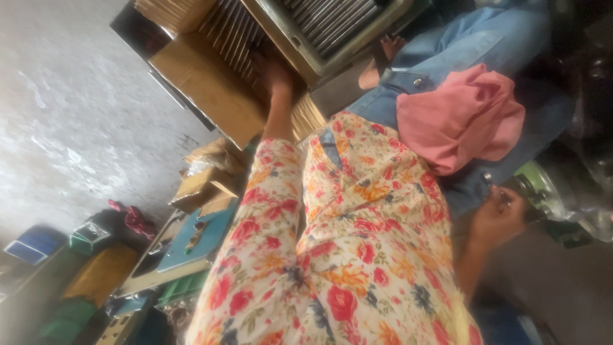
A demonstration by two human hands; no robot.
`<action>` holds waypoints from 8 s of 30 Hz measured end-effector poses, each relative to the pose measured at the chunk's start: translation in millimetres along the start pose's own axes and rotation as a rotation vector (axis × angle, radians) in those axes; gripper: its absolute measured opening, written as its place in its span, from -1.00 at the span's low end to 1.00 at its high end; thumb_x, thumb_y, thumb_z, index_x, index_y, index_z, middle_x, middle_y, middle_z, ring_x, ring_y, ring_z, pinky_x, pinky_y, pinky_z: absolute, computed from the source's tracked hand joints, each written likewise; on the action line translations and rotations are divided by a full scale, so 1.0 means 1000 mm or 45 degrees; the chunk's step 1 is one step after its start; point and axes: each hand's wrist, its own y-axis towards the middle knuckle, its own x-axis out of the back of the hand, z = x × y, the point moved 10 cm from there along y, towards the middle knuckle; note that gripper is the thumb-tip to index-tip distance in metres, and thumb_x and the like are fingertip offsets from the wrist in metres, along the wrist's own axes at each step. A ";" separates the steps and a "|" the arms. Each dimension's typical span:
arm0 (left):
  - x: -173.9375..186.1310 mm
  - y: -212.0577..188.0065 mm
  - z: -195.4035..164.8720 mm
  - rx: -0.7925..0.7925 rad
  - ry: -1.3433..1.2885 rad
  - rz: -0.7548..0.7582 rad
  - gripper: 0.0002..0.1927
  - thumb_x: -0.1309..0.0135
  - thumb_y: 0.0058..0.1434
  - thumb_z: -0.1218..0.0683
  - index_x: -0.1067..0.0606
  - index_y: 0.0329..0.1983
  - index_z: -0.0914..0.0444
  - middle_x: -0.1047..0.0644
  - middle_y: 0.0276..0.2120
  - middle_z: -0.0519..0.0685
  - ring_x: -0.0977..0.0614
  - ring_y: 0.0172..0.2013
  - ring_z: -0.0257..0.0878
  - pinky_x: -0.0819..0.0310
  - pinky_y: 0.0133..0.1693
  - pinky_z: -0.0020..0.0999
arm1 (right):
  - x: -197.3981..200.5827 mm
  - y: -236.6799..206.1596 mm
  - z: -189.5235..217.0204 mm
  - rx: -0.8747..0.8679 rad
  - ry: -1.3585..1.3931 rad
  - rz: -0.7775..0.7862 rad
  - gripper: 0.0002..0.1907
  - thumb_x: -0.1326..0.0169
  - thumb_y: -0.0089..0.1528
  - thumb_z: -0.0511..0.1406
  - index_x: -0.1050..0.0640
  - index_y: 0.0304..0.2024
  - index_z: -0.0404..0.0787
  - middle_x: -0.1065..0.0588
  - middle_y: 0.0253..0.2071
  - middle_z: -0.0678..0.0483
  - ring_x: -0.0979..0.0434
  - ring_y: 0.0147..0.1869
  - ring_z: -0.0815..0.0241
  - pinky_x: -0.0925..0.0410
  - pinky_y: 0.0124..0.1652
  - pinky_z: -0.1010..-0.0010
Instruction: The person operates a metal forming machine by repeatedly picking small metal rods from a tray, inserting them into the machine, and using a wrench to tighten a component. The person then removes the processed rod and places it into a cardboard box. This cycle is repeated multiple times.
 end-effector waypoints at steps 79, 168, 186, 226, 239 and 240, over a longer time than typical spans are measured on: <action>0.021 -0.192 -0.298 -0.600 -1.084 1.423 -0.58 -0.17 0.29 -0.01 -0.38 0.20 -0.01 -0.31 -0.60 -0.14 -0.27 -0.72 -0.40 0.01 -0.71 -0.49 | -0.090 0.069 0.149 0.457 0.865 -0.225 -0.82 -0.08 0.28 -0.33 -0.62 -0.10 -0.21 -0.63 -0.17 -0.09 -0.65 -0.13 -0.13 -0.47 -0.15 0.20; 0.178 -0.313 -0.539 -0.946 -1.571 2.032 -0.52 -0.11 0.32 0.06 -0.35 0.26 0.28 -0.49 -0.17 -0.03 -0.49 -0.24 -0.29 -0.41 -0.18 -0.43 | 0.303 0.343 -0.164 -0.283 -1.000 -0.611 -0.27 -0.37 0.01 0.26 -0.66 -0.24 -0.24 -0.58 -0.20 -0.14 -0.59 -0.14 -0.09 -0.44 -0.28 0.12; 0.064 -0.314 -0.794 -0.131 -2.004 1.492 -0.76 -0.13 0.12 0.06 -0.42 -0.15 0.11 -0.45 -0.26 -0.08 -0.51 -0.26 -0.18 -0.35 -0.26 -0.16 | 0.283 0.370 -0.225 -0.742 -0.881 -0.119 -0.56 -0.30 0.11 0.02 -0.74 -0.16 -0.15 -0.68 -0.17 -0.15 -0.68 -0.11 -0.12 -0.47 -0.23 0.12; 0.017 -0.319 -0.833 0.026 -2.265 1.725 -0.72 -0.02 0.28 0.14 -0.46 0.06 0.19 -0.50 -0.08 -0.05 -0.54 -0.07 -0.17 -0.42 0.02 -0.23 | 0.256 0.320 -0.224 -0.703 -0.894 -0.620 -0.75 -0.34 -0.07 -0.24 -0.71 -0.36 -0.21 -0.61 -0.51 -0.08 -0.64 -0.50 0.01 -0.45 -0.40 0.28; 0.085 -0.298 -0.811 -0.955 -1.850 0.827 -0.44 -0.15 0.19 0.16 -0.38 0.29 0.20 -0.45 0.10 -0.02 -0.53 0.04 -0.18 -0.50 0.07 -0.18 | 0.288 0.355 -0.206 -0.796 -0.401 -0.382 -0.83 -0.33 0.01 -0.34 -0.69 -0.38 -0.31 -0.60 -0.48 -0.13 -0.63 -0.47 0.00 -0.47 -0.46 0.20; 0.107 -0.310 -0.812 -1.365 -1.510 0.412 -0.35 -0.22 0.08 0.21 -0.37 0.30 0.22 -0.45 0.10 0.00 -0.56 0.03 -0.19 -0.55 0.07 -0.21 | 0.288 0.355 -0.202 -0.809 -0.395 -0.371 -0.82 -0.33 0.01 -0.34 -0.69 -0.37 -0.31 -0.60 -0.47 -0.14 -0.63 -0.47 0.00 -0.47 -0.46 0.20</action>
